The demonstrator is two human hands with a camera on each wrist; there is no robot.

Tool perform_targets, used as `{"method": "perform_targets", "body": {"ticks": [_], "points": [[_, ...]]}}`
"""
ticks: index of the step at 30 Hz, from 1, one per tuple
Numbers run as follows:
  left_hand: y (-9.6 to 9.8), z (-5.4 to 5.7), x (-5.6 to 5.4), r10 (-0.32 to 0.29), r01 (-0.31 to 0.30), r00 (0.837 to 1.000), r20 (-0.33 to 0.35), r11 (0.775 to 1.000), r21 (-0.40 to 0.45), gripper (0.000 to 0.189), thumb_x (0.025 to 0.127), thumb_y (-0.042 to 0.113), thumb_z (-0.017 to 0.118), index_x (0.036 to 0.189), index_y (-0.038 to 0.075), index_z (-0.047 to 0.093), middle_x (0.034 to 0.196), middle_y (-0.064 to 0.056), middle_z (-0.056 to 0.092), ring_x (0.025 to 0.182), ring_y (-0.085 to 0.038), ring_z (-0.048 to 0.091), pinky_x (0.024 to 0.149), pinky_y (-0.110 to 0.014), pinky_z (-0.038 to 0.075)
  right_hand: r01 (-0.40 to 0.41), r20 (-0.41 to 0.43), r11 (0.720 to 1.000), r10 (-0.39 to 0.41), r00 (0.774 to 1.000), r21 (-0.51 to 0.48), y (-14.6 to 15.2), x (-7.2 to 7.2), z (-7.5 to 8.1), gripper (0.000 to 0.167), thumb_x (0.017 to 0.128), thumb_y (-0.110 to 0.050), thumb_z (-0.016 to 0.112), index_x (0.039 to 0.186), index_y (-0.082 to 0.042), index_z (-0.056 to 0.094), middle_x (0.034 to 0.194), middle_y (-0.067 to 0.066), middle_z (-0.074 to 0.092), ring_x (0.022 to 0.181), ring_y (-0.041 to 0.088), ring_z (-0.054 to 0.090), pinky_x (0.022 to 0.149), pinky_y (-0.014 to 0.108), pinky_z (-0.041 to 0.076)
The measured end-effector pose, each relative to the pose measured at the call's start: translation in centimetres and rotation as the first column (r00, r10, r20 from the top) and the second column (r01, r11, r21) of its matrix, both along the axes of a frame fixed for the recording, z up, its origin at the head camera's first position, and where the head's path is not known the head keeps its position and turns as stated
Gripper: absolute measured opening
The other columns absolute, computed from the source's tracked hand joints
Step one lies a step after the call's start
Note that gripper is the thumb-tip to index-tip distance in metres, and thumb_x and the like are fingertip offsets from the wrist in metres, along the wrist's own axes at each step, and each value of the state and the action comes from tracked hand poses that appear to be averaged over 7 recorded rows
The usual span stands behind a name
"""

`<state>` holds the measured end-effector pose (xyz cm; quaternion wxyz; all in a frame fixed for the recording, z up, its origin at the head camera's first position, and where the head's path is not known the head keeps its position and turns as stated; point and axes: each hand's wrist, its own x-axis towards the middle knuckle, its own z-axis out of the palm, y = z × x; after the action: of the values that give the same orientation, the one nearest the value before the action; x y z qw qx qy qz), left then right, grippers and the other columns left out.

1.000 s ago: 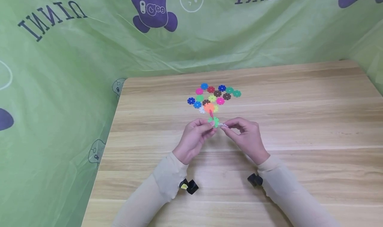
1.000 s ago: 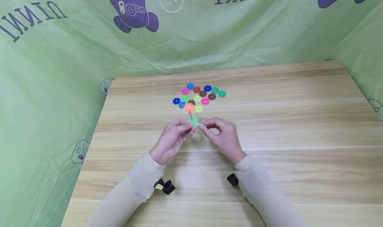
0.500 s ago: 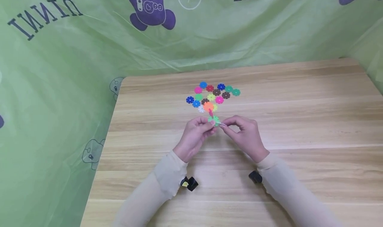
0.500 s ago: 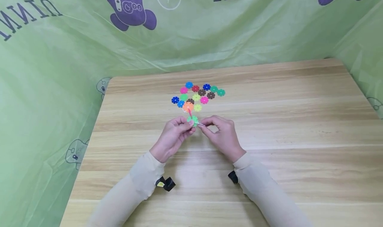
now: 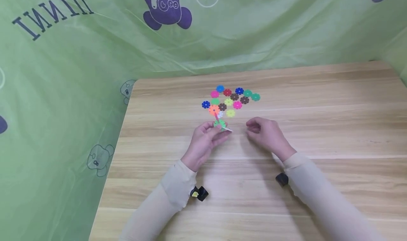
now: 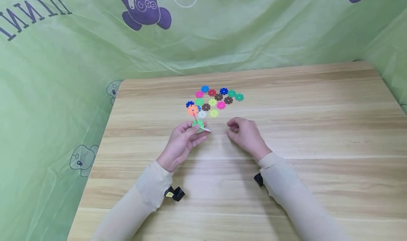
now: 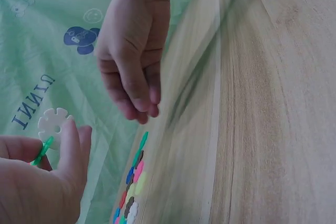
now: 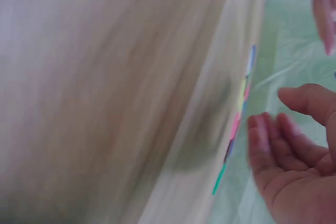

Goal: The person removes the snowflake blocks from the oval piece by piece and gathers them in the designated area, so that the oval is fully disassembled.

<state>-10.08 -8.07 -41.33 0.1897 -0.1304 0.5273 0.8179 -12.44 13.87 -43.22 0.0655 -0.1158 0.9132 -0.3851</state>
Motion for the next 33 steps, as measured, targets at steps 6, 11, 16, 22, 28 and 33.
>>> {"method": "perform_targets", "body": {"ticks": [6,11,16,22,28,33], "points": [[-0.3,-0.1,0.2,-0.041,0.043,0.998,-0.040,0.998,0.050,0.012,0.102,0.009,0.051,0.115,0.007,0.050,0.142,-0.027,0.051,0.107,-0.028,0.070,0.099,-0.043,0.052,-0.006,0.069,0.996,-0.001,0.998,0.094,-0.1,-1.6,-0.5,0.038,0.090,-0.015,0.067,0.120,0.008,0.062,0.114,0.025,0.068,0.105,0.038,0.066,0.094,0.049,0.053],[-0.3,-0.1,0.3,-0.046,0.051,0.998,-0.046,0.994,0.097,0.011,0.103,0.012,0.051,0.114,0.011,0.051,0.134,-0.020,0.060,0.104,-0.026,0.071,0.100,-0.045,0.051,-0.005,0.103,0.992,-0.008,0.995,0.125,-1.1,-3.3,-0.7,0.044,0.089,-0.016,0.068,0.124,0.008,0.059,0.118,0.026,0.066,0.109,0.039,0.063,0.098,0.050,0.051],[-0.5,-0.1,0.4,-0.030,0.033,0.999,-0.030,0.993,0.113,0.009,0.102,0.012,0.053,0.111,0.012,0.052,0.126,-0.015,0.064,0.102,-0.024,0.072,0.101,-0.044,0.050,0.000,0.103,0.991,-0.014,0.995,0.137,-1.9,-4.9,-0.8,0.046,0.089,-0.018,0.070,0.126,0.008,0.059,0.120,0.026,0.065,0.111,0.039,0.061,0.100,0.050,0.050],[-0.7,0.0,0.3,-0.022,0.024,1.000,-0.021,0.996,0.090,0.007,0.103,0.013,0.051,0.110,0.013,0.052,0.135,-0.021,0.059,0.104,-0.023,0.071,0.094,-0.036,0.056,0.016,0.145,0.992,-0.034,0.989,0.126,-2.8,-6.1,-0.6,0.051,0.089,-0.022,0.072,0.129,0.005,0.057,0.126,0.025,0.063,0.117,0.039,0.058,0.103,0.051,0.048],[-0.8,-0.2,0.2,-0.019,0.021,1.000,-0.024,0.998,0.059,0.008,0.104,0.013,0.049,0.112,0.012,0.051,0.140,-0.026,0.053,0.104,-0.023,0.071,0.092,-0.033,0.057,0.013,0.145,0.992,-0.031,0.989,0.129,-3.8,-6.7,-0.7,0.051,0.088,-0.022,0.073,0.128,0.006,0.057,0.126,0.024,0.062,0.117,0.040,0.057,0.104,0.051,0.047],[-0.9,-0.2,0.2,-0.034,0.035,0.999,-0.018,0.997,0.067,0.010,0.104,0.012,0.049,0.113,0.012,0.050,0.141,-0.026,0.052,0.112,-0.031,0.068,0.091,-0.034,0.058,0.018,0.122,0.990,-0.035,0.992,0.143,-4.5,-7.1,-1.0,0.048,0.088,-0.019,0.074,0.127,0.006,0.058,0.124,0.024,0.063,0.116,0.040,0.058,0.104,0.050,0.048]]}}
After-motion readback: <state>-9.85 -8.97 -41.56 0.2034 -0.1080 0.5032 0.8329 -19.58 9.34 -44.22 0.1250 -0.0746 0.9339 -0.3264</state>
